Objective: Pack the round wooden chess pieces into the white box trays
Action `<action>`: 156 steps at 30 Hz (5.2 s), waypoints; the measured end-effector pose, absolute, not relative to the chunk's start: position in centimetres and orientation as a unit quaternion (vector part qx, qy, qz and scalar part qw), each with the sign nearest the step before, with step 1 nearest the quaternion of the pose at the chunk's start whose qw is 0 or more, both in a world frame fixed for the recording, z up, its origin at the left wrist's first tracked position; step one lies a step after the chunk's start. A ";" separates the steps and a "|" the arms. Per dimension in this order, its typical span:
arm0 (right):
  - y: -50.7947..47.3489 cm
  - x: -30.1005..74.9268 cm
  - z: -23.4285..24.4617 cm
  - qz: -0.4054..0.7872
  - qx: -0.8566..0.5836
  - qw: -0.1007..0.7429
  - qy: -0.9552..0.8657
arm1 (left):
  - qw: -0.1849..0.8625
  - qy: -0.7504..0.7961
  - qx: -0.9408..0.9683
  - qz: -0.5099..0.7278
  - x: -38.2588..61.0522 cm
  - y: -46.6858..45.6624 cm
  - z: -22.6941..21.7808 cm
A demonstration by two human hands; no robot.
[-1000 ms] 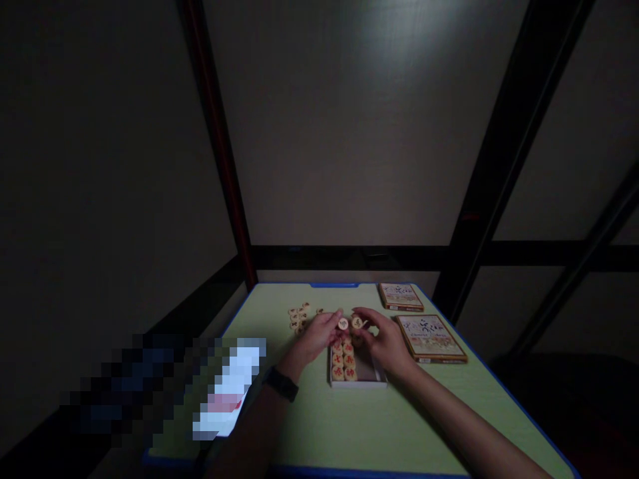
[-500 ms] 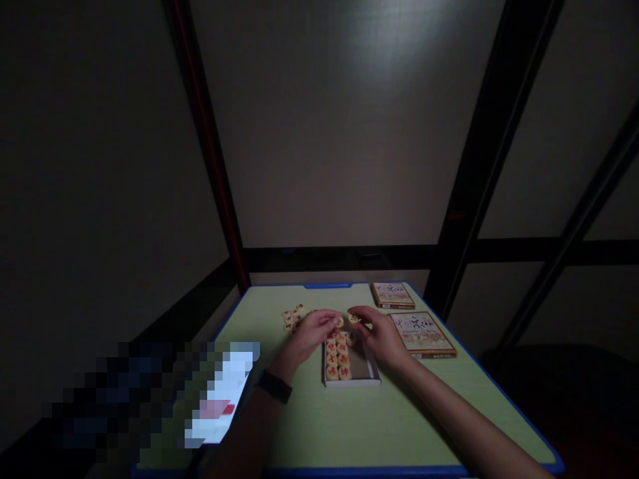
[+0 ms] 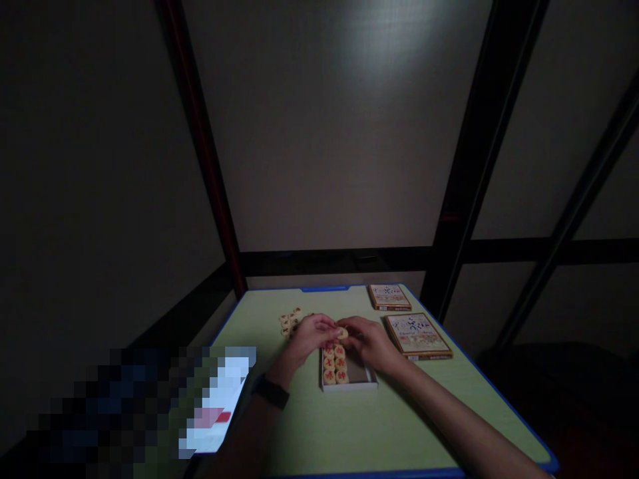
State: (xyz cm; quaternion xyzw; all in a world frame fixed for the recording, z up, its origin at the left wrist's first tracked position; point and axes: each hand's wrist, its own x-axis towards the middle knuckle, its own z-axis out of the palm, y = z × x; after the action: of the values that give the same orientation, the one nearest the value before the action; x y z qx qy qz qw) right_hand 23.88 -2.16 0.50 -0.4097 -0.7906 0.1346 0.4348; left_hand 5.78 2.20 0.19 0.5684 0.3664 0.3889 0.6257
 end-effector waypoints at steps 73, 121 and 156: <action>-3.1 24.5 1.8 -0.051 -0.409 0.417 -0.810 | 0.643 0.325 0.564 0.404 5.9 1.0 1.8; -3.1 24.9 2.1 0.026 -0.611 0.135 -0.780 | 0.557 0.352 0.605 0.447 6.0 0.7 2.6; -2.3 25.2 1.4 0.089 -0.602 0.171 -0.775 | 0.558 0.351 0.601 0.452 5.9 0.7 2.7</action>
State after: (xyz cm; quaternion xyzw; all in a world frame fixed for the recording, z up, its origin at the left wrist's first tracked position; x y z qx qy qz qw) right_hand 25.24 -2.30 1.36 -0.6021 -0.7748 0.0887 0.1713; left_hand 5.85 0.68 2.73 0.6009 0.3509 0.4525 0.5577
